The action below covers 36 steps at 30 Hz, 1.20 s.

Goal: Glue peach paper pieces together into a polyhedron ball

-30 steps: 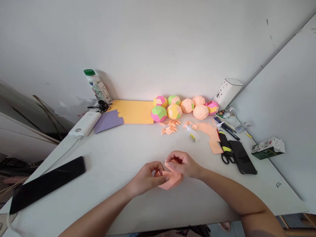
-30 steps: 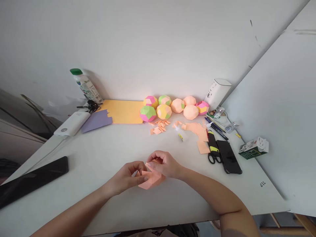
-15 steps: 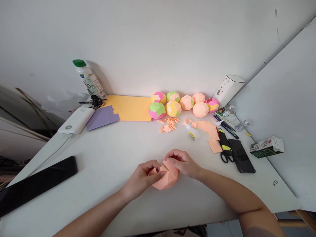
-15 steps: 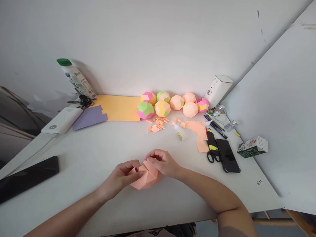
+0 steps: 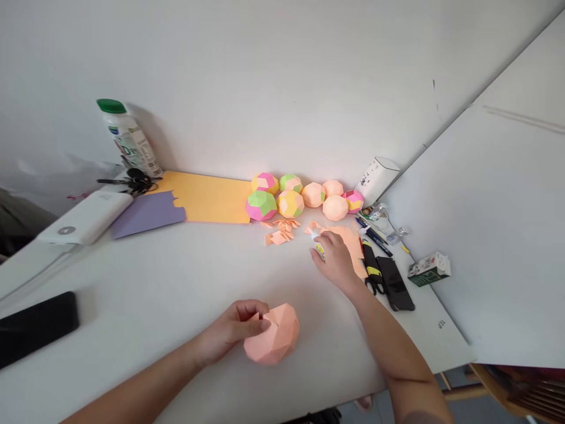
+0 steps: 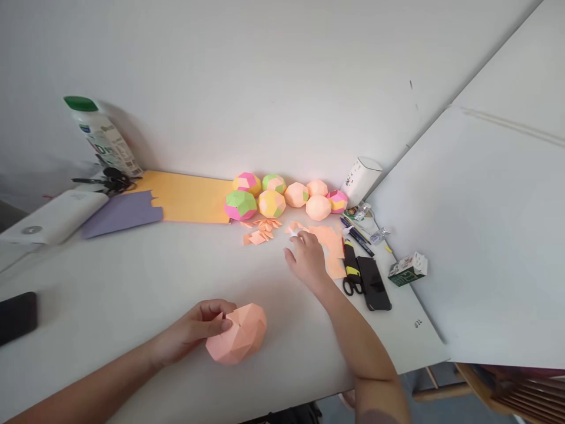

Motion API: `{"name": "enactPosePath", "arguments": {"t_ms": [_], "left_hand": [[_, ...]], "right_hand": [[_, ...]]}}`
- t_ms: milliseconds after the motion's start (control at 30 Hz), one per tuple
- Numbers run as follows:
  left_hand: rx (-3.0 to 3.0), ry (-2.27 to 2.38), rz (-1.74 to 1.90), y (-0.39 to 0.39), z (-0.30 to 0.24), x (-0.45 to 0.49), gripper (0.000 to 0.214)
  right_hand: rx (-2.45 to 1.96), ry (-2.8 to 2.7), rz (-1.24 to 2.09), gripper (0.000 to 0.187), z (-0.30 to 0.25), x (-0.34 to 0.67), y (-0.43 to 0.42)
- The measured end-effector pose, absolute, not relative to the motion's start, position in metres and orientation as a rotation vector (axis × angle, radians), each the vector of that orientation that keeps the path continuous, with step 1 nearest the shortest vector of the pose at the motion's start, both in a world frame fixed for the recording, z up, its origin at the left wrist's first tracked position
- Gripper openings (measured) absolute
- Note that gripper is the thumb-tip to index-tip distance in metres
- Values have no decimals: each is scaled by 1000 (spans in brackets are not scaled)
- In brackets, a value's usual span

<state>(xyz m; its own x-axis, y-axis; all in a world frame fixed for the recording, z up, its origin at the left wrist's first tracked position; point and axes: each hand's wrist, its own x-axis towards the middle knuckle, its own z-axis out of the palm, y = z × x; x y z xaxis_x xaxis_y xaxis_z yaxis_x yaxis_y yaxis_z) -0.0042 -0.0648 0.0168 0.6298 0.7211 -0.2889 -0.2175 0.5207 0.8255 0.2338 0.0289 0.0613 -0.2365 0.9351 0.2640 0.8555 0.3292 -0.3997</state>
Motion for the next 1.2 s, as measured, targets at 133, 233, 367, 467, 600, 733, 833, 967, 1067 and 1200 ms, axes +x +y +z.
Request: {"name": "enactPosePath", "arguments": {"t_ms": [133, 233, 367, 467, 600, 733, 833, 967, 1067, 1200], "left_hand": [[775, 640, 615, -58, 9, -8, 17], [741, 635, 625, -55, 9, -11, 16], [693, 636, 631, -54, 12, -13, 18], [675, 648, 641, -53, 15, -12, 21], [768, 598, 706, -53, 15, -13, 20], [1050, 615, 863, -55, 15, -15, 15], [1271, 639, 939, -57, 15, -16, 11], [1295, 567, 948, -59, 17, -14, 12], [1272, 538, 950, -59, 17, -13, 12], [1294, 567, 935, -59, 19, -14, 9]], "right_hand": [[-1866, -2088, 244, 44, 43, 248, 43], [-1857, -2012, 230, 41, 28, 249, 46], [-1757, -1858, 244, 34, 21, 249, 48], [-1664, -1785, 301, 32, 26, 252, 48], [-1488, -1725, 618, 32, 44, 254, 41], [-1335, -1823, 871, 29, 69, 249, 23], [-1268, -2049, 740, 23, 83, 239, 7], [-1144, -2214, 692, 23, 91, 223, -8], [-1073, -2248, 646, 25, 92, 217, -13], [-1052, -2246, 606, 25, 91, 215, -15]]}}
